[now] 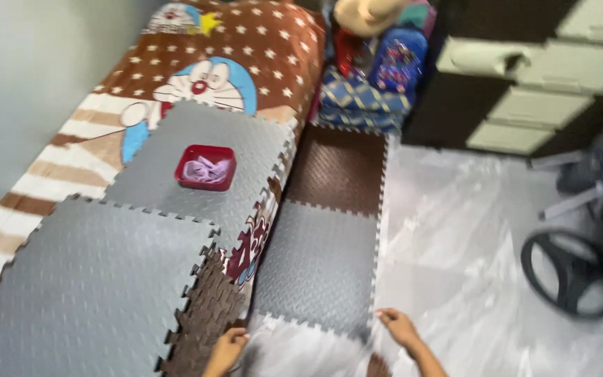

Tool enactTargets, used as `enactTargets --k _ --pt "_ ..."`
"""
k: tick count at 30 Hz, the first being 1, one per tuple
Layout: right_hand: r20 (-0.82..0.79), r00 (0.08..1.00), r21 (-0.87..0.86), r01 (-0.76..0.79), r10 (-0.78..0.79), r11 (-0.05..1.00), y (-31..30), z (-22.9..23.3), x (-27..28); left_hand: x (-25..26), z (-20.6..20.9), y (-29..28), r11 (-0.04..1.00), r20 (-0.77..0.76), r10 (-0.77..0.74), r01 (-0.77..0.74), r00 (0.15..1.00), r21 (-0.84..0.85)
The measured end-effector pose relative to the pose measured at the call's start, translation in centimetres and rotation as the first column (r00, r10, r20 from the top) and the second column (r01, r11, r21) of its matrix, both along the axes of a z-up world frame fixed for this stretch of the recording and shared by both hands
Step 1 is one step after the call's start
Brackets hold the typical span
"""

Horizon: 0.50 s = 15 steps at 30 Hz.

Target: Clean and reassemble interlocking foam floor mats on the bedroom floor.

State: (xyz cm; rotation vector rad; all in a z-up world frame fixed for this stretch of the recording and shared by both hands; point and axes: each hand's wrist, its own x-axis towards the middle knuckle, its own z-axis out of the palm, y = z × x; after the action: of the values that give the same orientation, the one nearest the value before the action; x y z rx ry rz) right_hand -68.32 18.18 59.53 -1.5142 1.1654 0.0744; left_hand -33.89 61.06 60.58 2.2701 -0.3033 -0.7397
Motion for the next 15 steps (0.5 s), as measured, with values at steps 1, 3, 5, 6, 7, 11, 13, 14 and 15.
enactTargets --k 1,3,5,6,7,11,13,14,15 --pt "-0.024 0.999 -0.025 0.033 -0.034 0.999 1.1 -1.3 -1.4 0.4 -0.5 0.3 0.989 0.01 -0.106 0.104 0.994 0.1" --pt "-0.05 0.994 -0.036 0.099 -0.1 0.994 3.1 -3.1 -2.6 2.4 -2.2 0.2 0.948 0.008 -0.244 0.237 0.97 0.213" --pt "-0.078 0.984 -0.007 0.161 -0.161 0.987 7.3 -4.5 -4.8 2.2 -4.9 2.6 0.943 -0.117 -0.316 0.325 0.941 0.069" --pt "-0.095 0.979 0.01 0.18 -0.178 0.984 8.9 -3.8 -5.1 2.5 -4.7 2.6 0.935 -0.137 -0.332 0.345 0.933 0.083" --pt "-0.142 0.969 0.013 0.208 -0.204 0.978 10.3 -3.1 -5.3 2.8 -4.6 2.4 0.902 -0.169 -0.361 0.389 0.917 0.189" --pt "-0.223 0.95 0.005 0.224 -0.217 0.975 13.2 -5.8 -4.9 3.2 -7.1 1.7 0.836 -0.211 -0.405 0.453 0.89 0.31" --pt "-0.238 0.953 -0.007 0.19 -0.186 0.982 13.9 -8.2 -4.8 3.3 -9.3 1.3 0.807 -0.171 -0.472 0.502 0.865 0.31" --pt "-0.238 0.96 -0.025 0.145 -0.146 0.989 13.5 -9.9 -4.2 3.7 -11.0 0.6 0.785 -0.114 -0.528 0.534 0.842 0.313" --pt "-0.236 0.961 -0.038 0.141 -0.146 0.989 13.1 -12.0 -3.5 4.1 -12.3 -0.1 0.791 -0.106 -0.526 0.531 0.844 0.303"
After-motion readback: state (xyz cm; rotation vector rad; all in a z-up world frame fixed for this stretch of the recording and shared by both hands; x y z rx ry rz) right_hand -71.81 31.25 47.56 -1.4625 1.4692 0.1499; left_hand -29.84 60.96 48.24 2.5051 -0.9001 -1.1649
